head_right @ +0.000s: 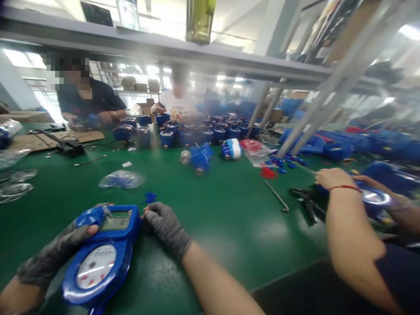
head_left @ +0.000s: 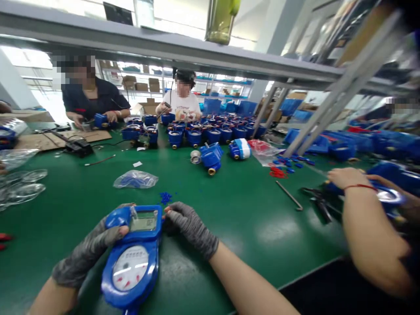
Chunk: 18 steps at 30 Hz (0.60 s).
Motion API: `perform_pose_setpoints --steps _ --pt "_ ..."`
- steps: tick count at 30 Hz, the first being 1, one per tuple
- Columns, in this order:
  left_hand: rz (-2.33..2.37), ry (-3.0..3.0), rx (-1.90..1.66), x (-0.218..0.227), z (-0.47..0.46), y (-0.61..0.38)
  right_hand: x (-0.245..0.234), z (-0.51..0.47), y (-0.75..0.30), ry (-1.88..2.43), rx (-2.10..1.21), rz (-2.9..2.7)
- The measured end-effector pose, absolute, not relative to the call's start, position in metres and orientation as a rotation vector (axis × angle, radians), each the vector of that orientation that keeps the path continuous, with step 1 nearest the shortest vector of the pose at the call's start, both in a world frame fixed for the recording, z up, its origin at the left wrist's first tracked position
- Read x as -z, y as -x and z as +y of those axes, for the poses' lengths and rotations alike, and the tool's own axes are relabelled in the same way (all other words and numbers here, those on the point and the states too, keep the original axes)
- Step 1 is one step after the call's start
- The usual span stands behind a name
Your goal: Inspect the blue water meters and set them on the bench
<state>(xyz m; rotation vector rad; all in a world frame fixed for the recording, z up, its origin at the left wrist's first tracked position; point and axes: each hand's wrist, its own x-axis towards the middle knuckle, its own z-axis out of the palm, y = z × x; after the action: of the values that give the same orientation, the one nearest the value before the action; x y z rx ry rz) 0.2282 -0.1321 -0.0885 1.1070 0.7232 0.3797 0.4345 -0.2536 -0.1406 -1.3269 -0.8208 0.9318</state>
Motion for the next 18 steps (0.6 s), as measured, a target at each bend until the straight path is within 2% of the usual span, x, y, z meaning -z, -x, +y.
perform_pose_setpoints --steps 2,5,12,18 --pt "0.695 -1.061 -0.33 0.091 -0.127 -0.227 0.144 -0.249 -0.433 1.253 -1.116 -0.7" --pt "0.641 -1.105 -0.342 0.094 -0.122 -0.23 0.148 -0.247 -0.427 1.224 -1.226 -0.692" --pt "0.577 -1.134 -0.352 0.103 -0.121 -0.231 0.155 -0.239 -0.413 1.229 -1.109 -0.636" --pt "0.61 -1.204 -0.439 0.087 -0.125 -0.226 0.153 -0.241 -0.409 1.266 -1.1 -0.594"
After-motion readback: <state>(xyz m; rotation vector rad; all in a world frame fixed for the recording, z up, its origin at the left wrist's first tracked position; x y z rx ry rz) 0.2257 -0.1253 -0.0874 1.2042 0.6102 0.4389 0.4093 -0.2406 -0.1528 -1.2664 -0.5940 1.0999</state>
